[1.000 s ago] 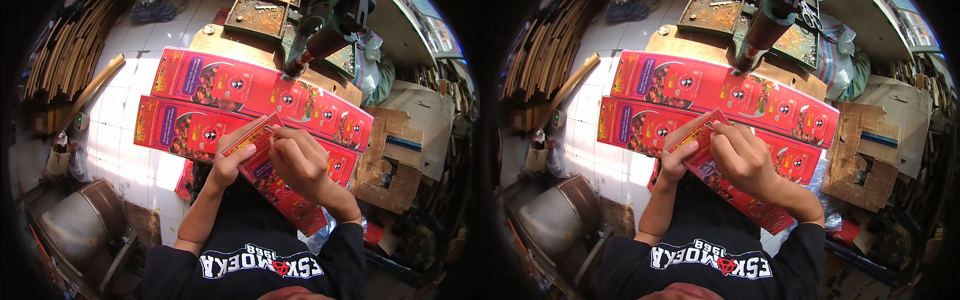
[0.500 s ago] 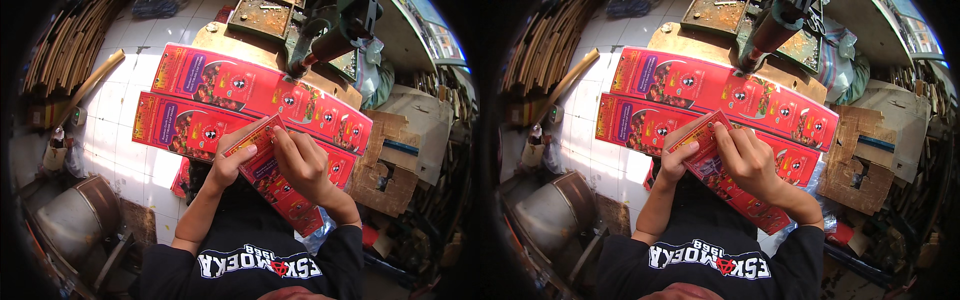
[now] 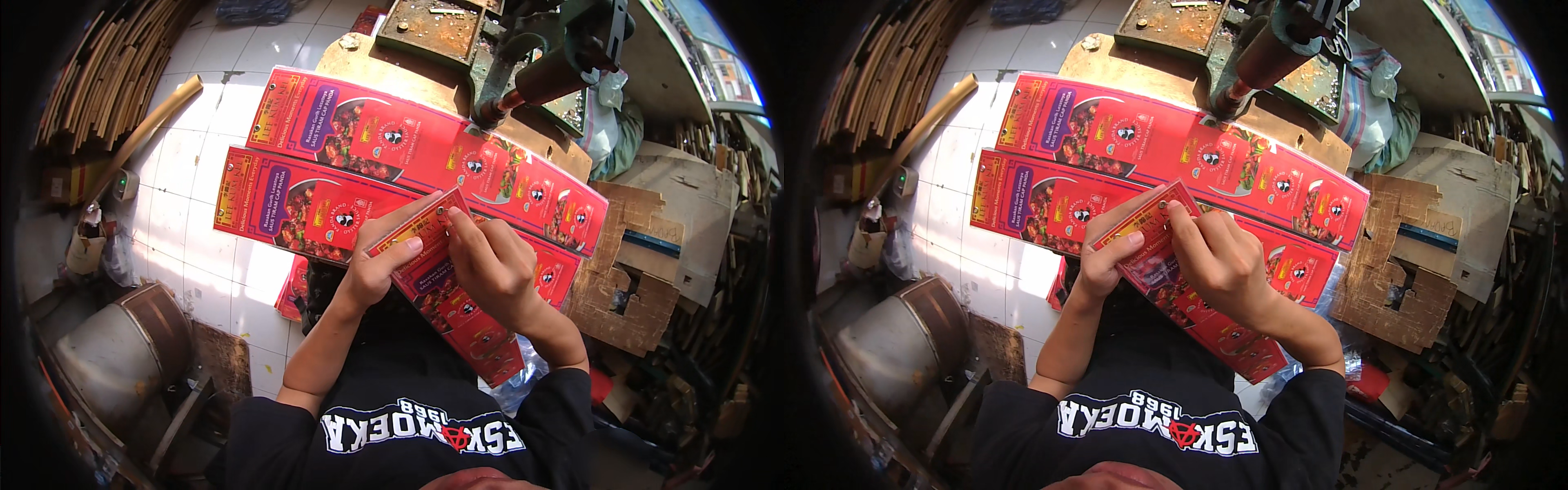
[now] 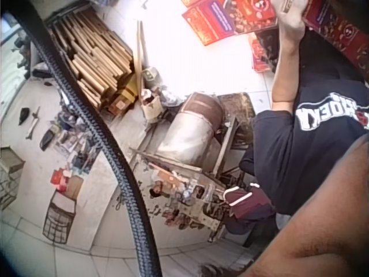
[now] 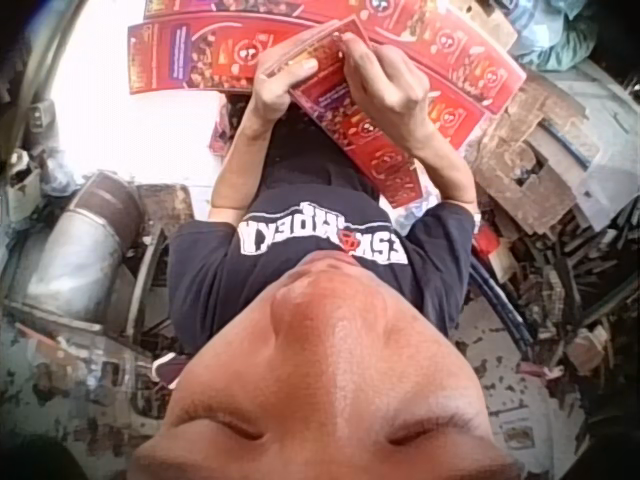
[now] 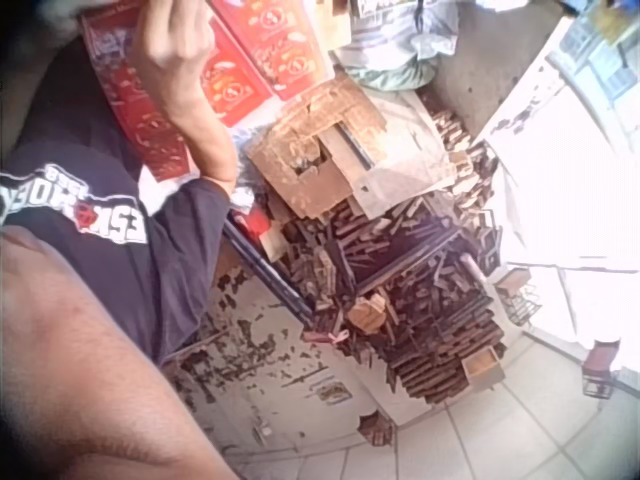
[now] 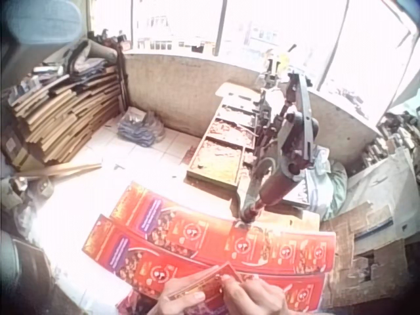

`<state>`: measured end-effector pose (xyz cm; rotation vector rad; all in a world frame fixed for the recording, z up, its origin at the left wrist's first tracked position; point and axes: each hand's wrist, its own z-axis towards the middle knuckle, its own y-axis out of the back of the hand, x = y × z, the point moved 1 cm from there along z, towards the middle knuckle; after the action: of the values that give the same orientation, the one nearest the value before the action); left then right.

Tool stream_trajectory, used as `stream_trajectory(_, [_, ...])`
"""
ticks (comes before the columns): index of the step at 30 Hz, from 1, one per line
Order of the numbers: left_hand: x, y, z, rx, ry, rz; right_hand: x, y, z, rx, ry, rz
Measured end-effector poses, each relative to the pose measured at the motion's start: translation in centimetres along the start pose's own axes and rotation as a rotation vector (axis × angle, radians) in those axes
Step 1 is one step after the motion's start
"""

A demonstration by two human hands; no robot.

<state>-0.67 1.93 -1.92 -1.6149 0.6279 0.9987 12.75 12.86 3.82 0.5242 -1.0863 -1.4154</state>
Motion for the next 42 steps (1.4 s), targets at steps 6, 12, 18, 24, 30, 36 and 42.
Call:
stream_trajectory(6, [0.3,0.0,0.0,-0.014,-0.037,0.015,0.2,0.1,0.0,0.089,0.089,-0.093])
stream_trajectory(12, [0.4,0.1,-0.1,0.003,-0.071,0.059,0.4,0.3,0.6,0.146,0.161,-0.135])
stream_trajectory(18, [0.5,0.0,0.1,-0.019,-0.050,0.019,-0.4,0.1,0.6,0.077,0.095,-0.001])
stream_trajectory(24, [-0.1,-0.3,0.0,0.028,-0.041,-0.088,-0.1,-0.1,-1.2,-0.177,-0.164,0.171])
stream_trajectory(30, [-0.3,-0.3,-0.3,-0.044,-0.023,-0.117,-1.4,0.4,-3.0,-0.137,-0.442,0.539])
stream_trajectory(36, [0.2,0.2,-0.1,-0.075,-0.003,-0.219,-1.9,0.5,-3.9,0.135,-0.499,0.882])
stream_trajectory(42, [0.2,0.3,-0.4,-0.152,0.061,-0.186,-1.7,0.7,-4.3,0.075,-0.586,0.903])
